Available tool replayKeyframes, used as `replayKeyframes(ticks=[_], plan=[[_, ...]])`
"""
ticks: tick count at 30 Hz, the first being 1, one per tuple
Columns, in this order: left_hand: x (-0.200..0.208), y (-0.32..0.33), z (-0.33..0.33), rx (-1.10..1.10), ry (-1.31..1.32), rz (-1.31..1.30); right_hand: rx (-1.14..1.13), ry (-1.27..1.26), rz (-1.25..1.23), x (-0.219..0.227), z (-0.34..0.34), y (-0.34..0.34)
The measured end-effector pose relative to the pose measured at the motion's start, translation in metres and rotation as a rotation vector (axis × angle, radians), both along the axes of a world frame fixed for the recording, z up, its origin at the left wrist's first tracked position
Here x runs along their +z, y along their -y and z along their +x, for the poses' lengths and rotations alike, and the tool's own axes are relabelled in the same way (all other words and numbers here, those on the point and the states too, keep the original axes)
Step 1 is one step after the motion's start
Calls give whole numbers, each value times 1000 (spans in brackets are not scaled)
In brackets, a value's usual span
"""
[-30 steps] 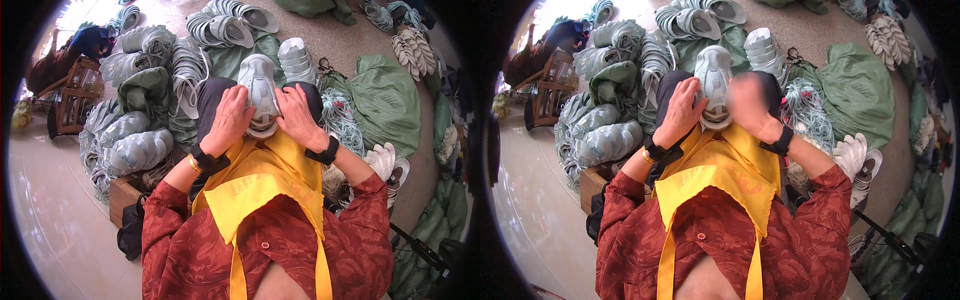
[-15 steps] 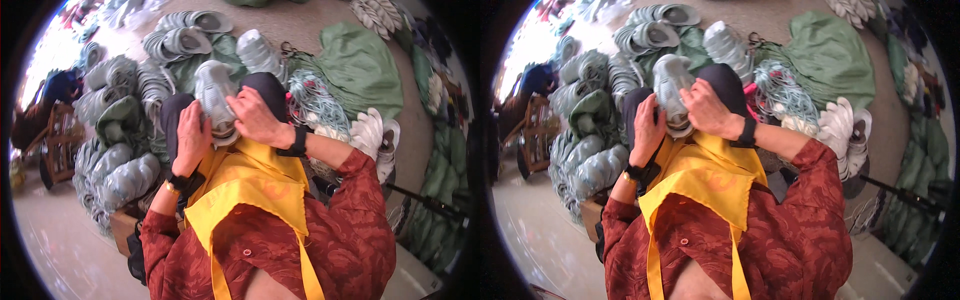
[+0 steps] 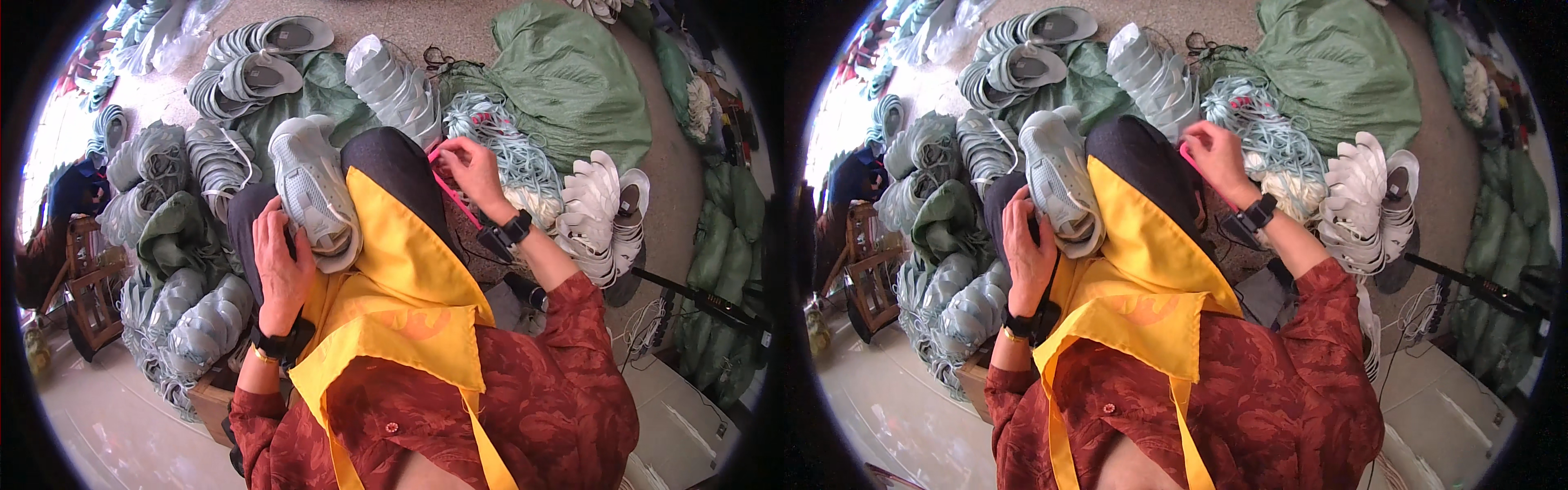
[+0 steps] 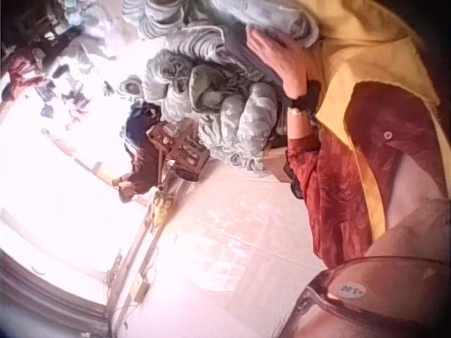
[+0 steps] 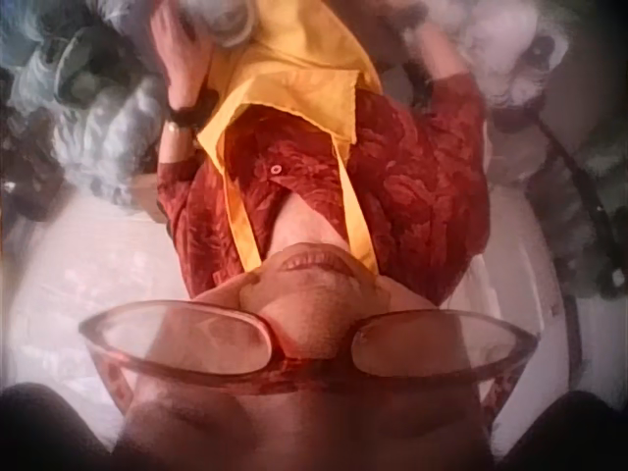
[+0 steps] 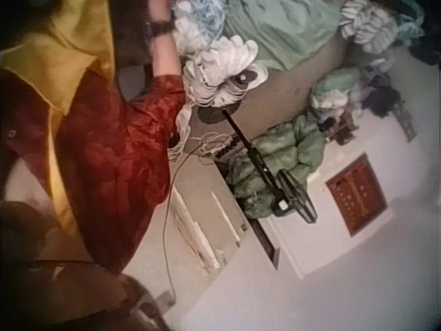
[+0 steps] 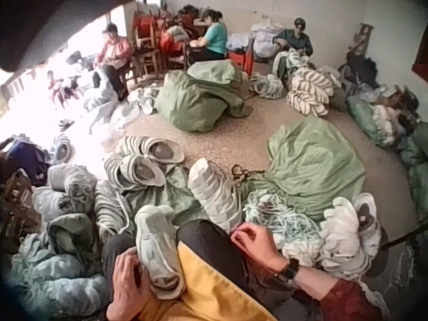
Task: The person sits on the floor and threads a white shoelace through the eyelets of a white sneaker held on their lap. They pull the laces through, adjust the tension, and tie a knot to secure the shoe.
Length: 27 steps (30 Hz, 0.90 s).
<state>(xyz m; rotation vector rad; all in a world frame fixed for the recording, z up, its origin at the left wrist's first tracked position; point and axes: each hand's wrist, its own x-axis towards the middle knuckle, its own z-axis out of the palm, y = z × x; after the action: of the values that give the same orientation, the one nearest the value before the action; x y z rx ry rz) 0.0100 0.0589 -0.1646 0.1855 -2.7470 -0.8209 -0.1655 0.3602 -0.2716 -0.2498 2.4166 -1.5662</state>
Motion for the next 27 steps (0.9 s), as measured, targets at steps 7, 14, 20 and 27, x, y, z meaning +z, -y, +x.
replayKeyframes(ticks=[7,14,20,27], plan=[[3,0,-8,-4,35,3,-205,50,337,-186,-44,-73],[6,-1,-17,2,103,21,-209,64,354,-235,-52,-91],[14,-4,-15,30,179,-25,-124,168,114,-159,-44,-68],[12,-5,-16,13,160,-151,-12,130,-227,-35,-7,-8]])
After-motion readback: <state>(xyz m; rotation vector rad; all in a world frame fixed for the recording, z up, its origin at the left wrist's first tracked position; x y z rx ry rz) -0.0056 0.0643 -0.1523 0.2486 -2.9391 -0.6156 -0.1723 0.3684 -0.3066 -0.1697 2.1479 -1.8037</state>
